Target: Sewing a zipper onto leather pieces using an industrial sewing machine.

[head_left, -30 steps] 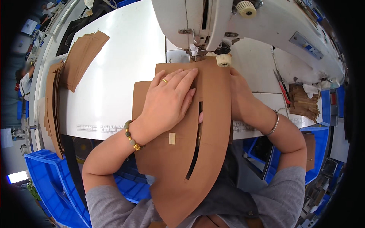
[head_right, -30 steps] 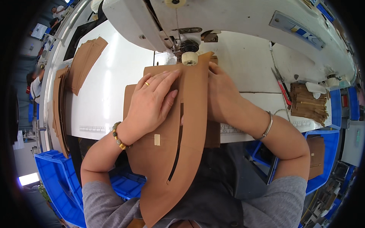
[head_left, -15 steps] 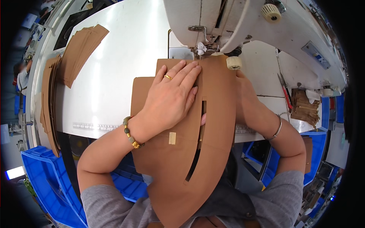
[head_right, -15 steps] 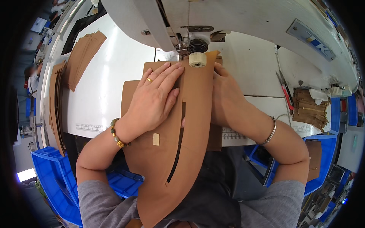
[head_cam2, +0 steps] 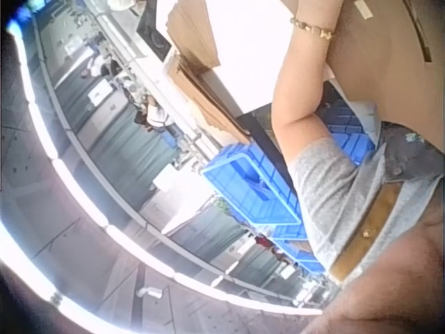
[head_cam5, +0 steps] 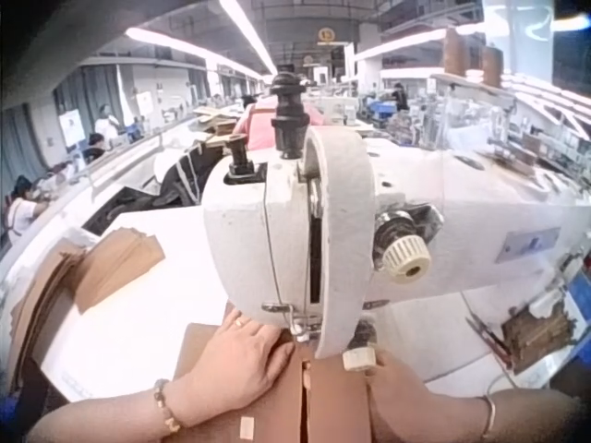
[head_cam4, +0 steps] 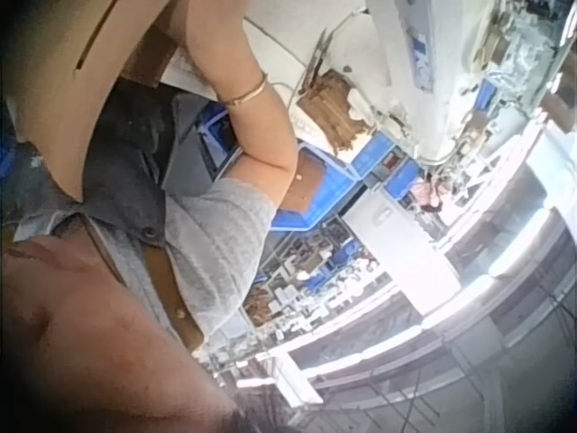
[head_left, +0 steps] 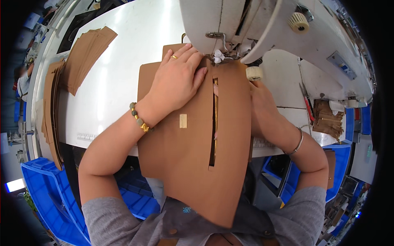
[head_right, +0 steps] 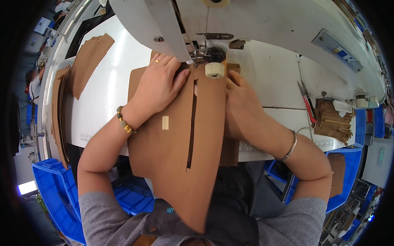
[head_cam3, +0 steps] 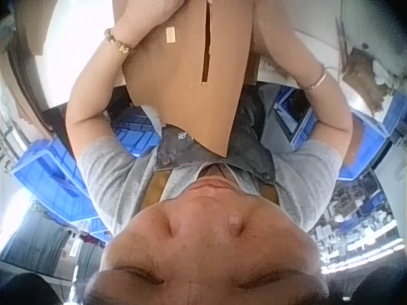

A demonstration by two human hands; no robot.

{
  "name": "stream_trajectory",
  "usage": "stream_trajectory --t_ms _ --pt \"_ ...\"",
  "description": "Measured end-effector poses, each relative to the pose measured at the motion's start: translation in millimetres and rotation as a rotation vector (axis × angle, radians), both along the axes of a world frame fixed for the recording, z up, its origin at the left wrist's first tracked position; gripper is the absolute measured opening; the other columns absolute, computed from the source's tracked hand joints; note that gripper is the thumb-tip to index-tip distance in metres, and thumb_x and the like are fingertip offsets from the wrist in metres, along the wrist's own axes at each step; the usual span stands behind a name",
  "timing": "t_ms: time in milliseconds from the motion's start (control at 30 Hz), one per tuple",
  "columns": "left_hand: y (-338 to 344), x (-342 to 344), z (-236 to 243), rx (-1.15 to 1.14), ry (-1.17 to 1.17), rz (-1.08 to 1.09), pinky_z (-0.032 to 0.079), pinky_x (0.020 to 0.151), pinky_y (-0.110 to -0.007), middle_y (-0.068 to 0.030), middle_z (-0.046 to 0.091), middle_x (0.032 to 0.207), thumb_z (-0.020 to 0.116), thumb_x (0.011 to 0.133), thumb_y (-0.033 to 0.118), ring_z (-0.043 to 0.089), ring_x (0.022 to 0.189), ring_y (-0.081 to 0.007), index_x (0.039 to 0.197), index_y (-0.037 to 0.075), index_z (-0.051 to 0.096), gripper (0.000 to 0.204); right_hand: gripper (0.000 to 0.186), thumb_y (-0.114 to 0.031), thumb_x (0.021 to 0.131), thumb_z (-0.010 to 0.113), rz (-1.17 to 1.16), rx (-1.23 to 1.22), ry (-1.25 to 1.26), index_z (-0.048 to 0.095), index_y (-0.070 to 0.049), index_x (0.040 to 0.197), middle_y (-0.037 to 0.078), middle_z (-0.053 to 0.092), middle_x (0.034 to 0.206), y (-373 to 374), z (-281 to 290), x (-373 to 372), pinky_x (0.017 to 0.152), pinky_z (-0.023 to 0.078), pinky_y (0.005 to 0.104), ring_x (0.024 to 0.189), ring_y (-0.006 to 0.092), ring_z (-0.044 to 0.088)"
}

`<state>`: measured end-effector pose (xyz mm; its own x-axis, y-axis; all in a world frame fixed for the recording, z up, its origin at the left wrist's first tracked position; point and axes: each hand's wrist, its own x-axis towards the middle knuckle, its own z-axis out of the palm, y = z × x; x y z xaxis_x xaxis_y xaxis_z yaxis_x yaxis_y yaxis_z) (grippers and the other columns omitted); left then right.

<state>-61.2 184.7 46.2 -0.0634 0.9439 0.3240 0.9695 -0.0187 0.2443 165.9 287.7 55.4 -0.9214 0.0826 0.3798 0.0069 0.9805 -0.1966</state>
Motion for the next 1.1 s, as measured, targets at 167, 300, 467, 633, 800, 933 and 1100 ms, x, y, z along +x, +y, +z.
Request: stream_trajectory --t_ms 167,300,467,633,800,933,1100 --pt "15 -11 -1 0.001 0.013 -0.020 0.044 0.113 -0.057 -0.0153 0.065 0.137 0.059 0.104 0.025 0.054 0.140 -0.0352 0.125 0.002 0.062 0.032 0.058 -0.027 0.081 0.075 -0.025 0.020 -0.013 0.067 -0.009 0.135 0.015 0.069 0.119 -2 0 -1 0.105 0.046 0.0543 0.111 0.0346 0.065" --pt "8 -4 12 -0.037 0.040 0.010 0.045 0.112 -0.056 -0.0138 0.066 0.137 0.061 0.103 0.026 0.056 0.137 -0.0341 0.126 0.002 0.063 0.033 0.057 -0.028 0.082 0.075 -0.023 0.029 -0.028 0.067 -0.009 0.135 0.015 0.068 0.121 -2 1 0 0.105 0.046 0.0539 0.112 0.0339 0.065" --pt "-40 25 18 0.002 -0.003 -0.085 0.042 0.116 -0.054 -0.0183 0.061 0.145 0.069 0.100 0.025 0.056 0.137 -0.0369 0.141 0.004 0.062 0.047 0.056 -0.026 0.082 0.074 -0.024 0.029 -0.018 0.068 -0.006 0.134 0.015 0.068 0.121 -2 0 -1 0.107 0.047 0.0543 0.112 0.0339 0.065" --pt "-44 23 10 -0.074 -0.004 -0.098 0.034 0.121 -0.060 -0.0115 0.055 0.156 0.064 0.103 0.027 0.049 0.148 -0.0332 0.150 0.007 0.056 0.052 0.085 -0.057 0.075 0.084 -0.028 0.122 -0.112 0.065 -0.007 0.141 0.014 0.068 0.133 2 1 0 0.088 0.052 0.0447 0.121 0.0321 0.065" --pt "-44 22 11 -0.077 -0.010 -0.119 0.033 0.121 -0.060 -0.0110 0.055 0.156 0.062 0.104 0.025 0.048 0.148 -0.0335 0.150 0.008 0.057 0.049 0.087 -0.057 0.073 0.085 0.001 0.094 -0.091 0.066 -0.004 0.139 0.015 0.069 0.132 3 2 -1 0.098 0.052 0.0478 0.124 0.0341 0.064" --pt "-45 22 11 -0.088 -0.043 -0.135 0.033 0.122 -0.061 -0.0110 0.055 0.156 0.060 0.105 0.024 0.047 0.148 -0.0340 0.150 0.008 0.058 0.047 0.060 -0.034 0.078 0.077 -0.015 0.059 -0.015 0.069 -0.007 0.132 0.012 0.070 0.123 0 0 -3 0.105 0.049 0.0490 0.113 0.0317 0.067" --pt "-45 21 11 -0.097 -0.038 -0.144 0.032 0.122 -0.062 -0.0095 0.055 0.158 0.059 0.105 0.022 0.047 0.149 -0.0344 0.149 0.008 0.058 0.046 0.054 -0.027 0.080 0.075 -0.018 0.030 0.015 0.070 -0.009 0.130 0.011 0.071 0.120 -1 -1 -3 0.108 0.048 0.0496 0.111 0.0304 0.068"
